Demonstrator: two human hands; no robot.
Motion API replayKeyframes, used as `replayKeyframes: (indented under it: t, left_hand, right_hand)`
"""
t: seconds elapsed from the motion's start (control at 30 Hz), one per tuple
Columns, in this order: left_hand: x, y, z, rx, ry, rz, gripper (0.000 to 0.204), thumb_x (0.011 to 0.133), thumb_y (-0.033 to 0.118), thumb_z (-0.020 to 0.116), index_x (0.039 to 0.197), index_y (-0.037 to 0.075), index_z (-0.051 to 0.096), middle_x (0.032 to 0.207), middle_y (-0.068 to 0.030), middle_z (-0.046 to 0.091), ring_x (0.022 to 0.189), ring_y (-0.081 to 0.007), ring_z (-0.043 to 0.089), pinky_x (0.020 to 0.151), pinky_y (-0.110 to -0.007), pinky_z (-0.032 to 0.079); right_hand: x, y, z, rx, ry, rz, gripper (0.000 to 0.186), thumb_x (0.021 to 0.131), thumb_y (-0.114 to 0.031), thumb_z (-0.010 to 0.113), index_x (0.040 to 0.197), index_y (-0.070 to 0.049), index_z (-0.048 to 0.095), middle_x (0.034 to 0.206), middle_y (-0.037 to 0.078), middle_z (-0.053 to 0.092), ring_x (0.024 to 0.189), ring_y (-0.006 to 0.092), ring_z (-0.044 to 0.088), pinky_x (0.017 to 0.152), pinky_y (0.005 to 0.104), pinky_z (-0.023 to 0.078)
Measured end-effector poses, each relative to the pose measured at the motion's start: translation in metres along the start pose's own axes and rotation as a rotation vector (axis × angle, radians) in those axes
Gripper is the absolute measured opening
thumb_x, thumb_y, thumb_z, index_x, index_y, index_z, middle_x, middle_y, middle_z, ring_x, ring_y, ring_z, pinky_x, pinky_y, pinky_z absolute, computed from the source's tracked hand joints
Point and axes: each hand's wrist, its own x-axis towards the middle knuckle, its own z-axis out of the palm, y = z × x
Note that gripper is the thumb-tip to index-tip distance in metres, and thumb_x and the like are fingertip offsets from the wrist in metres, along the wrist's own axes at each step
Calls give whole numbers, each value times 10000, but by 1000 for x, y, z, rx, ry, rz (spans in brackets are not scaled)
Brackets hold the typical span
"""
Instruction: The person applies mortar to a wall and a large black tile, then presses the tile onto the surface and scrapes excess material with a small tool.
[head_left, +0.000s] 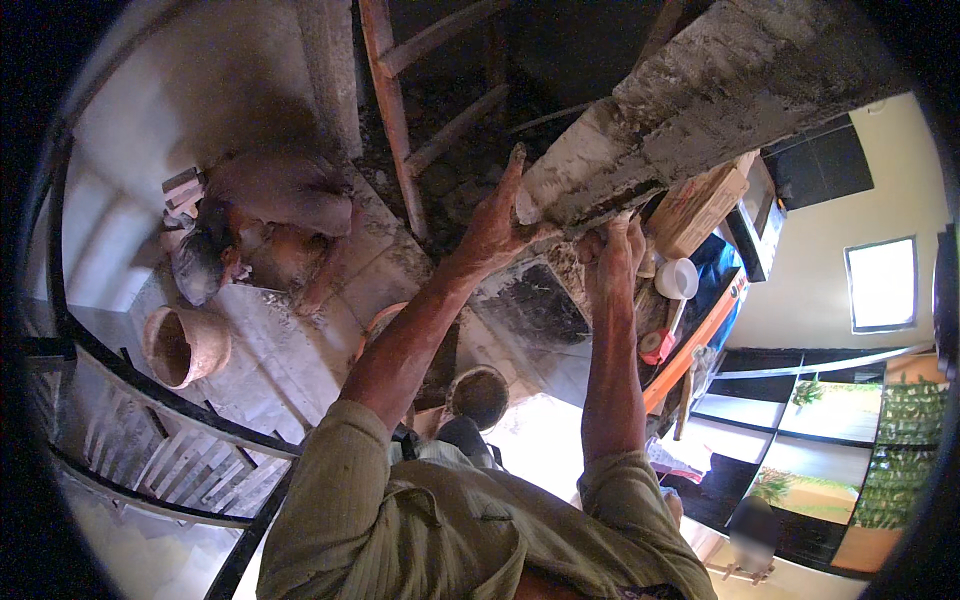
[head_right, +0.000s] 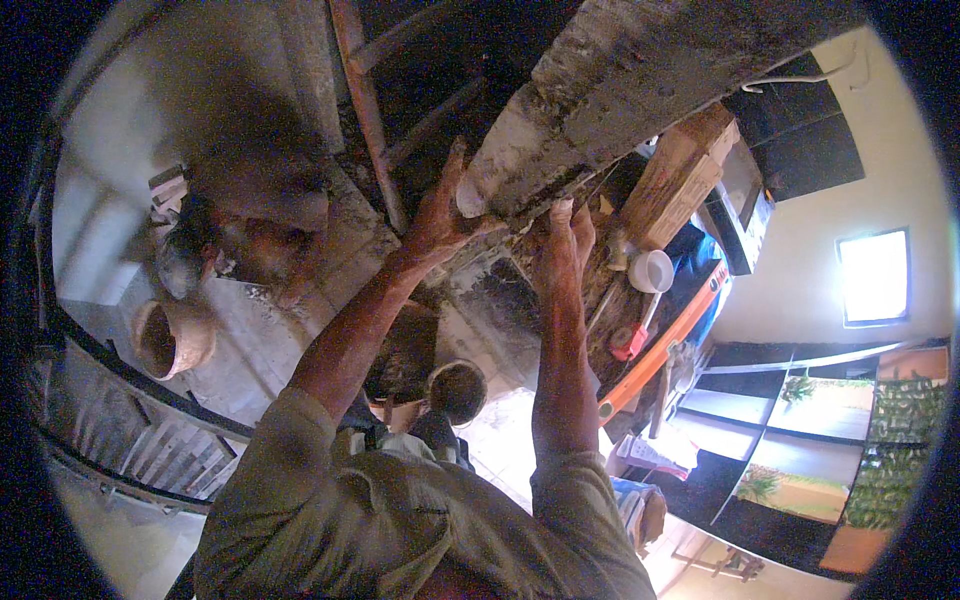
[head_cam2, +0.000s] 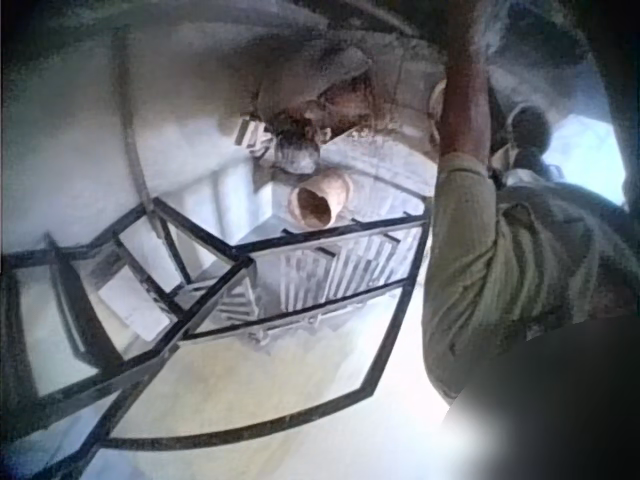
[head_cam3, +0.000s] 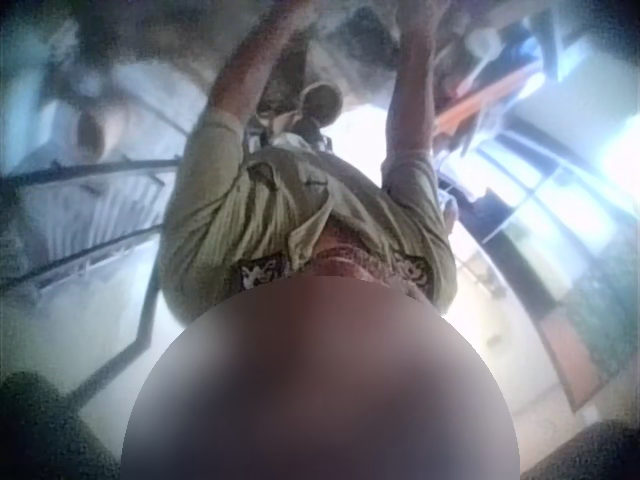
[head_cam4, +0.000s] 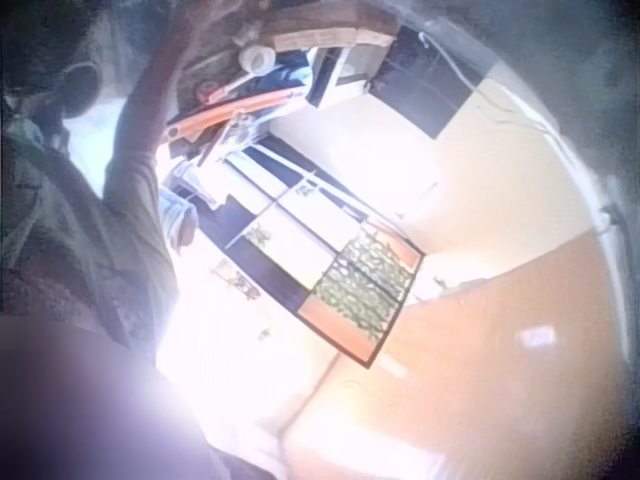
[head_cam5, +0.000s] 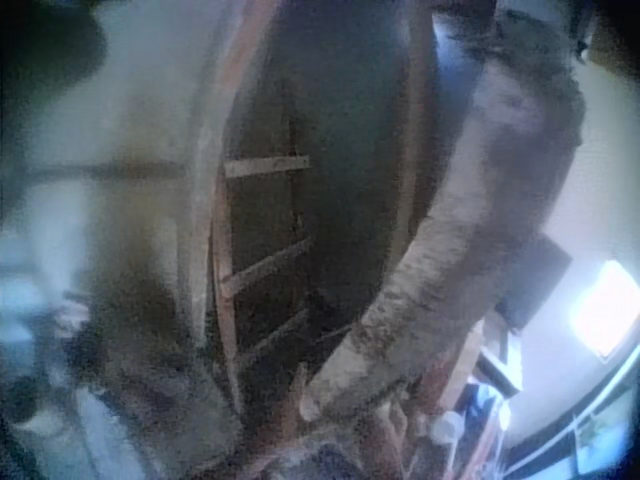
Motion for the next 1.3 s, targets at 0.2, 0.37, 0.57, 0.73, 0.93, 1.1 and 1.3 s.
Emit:
replayKeyframes:
  t: [0.2,0.37,0.57,0.73,0.93,1.1,1.3]
  left_hand:
    - [-8,9,2,23,19,-91,988,785,381,745,1458,-20,144,1316,-271,463,1214,-333,501,964,-386,446]
    - [-17,5,10,188,110,73,879,794,326,742,1419,-17,229,1316,-298,428,1212,-400,480,965,-427,442]
    - [-22,-8,12,156,50,13,943,761,324,776,1433,-37,223,1409,-273,372,1288,-379,416,1071,-415,331]
    - [-9,-16,-6,98,-90,89,971,744,289,795,1445,-25,200,1412,-264,378,1307,-351,403,1075,-396,324]
    - [-1,16,-1,-33,8,46,978,802,314,738,1479,23,95,1318,-274,468,1176,-371,529,941,-399,463]
    - [-3,20,3,30,45,-82,988,786,338,752,1465,-5,122,1232,-285,523,1097,-379,583,865,-404,506]
    - [-9,20,9,205,125,23,891,805,321,732,1438,-8,198,1285,-303,463,1117,-396,563,855,-418,513]
  right_hand:
    - [-3,1,0,4,39,35,303,916,-394,604,954,-114,493,690,-71,358,544,55,326,478,223,275]
    - [-7,-1,0,17,-10,-1,300,921,-384,598,965,-105,498,690,-71,367,551,53,333,476,222,273]
    - [-7,-4,10,8,34,27,286,923,-367,599,925,-105,484,684,-67,372,555,51,364,469,236,301]
    - [6,4,-11,-20,-44,-26,293,925,-377,592,870,-128,450,674,-64,368,534,63,376,458,241,311]
    - [5,4,-7,-9,-33,4,295,930,-378,583,841,-146,424,665,-60,358,517,75,363,447,248,305]
    - [-1,2,-3,-53,15,-11,284,930,-384,580,899,-127,466,667,-62,358,521,69,354,452,247,303]
    - [-3,1,2,-17,-32,-37,295,927,-398,583,938,-123,476,677,-72,368,529,54,341,459,224,278]
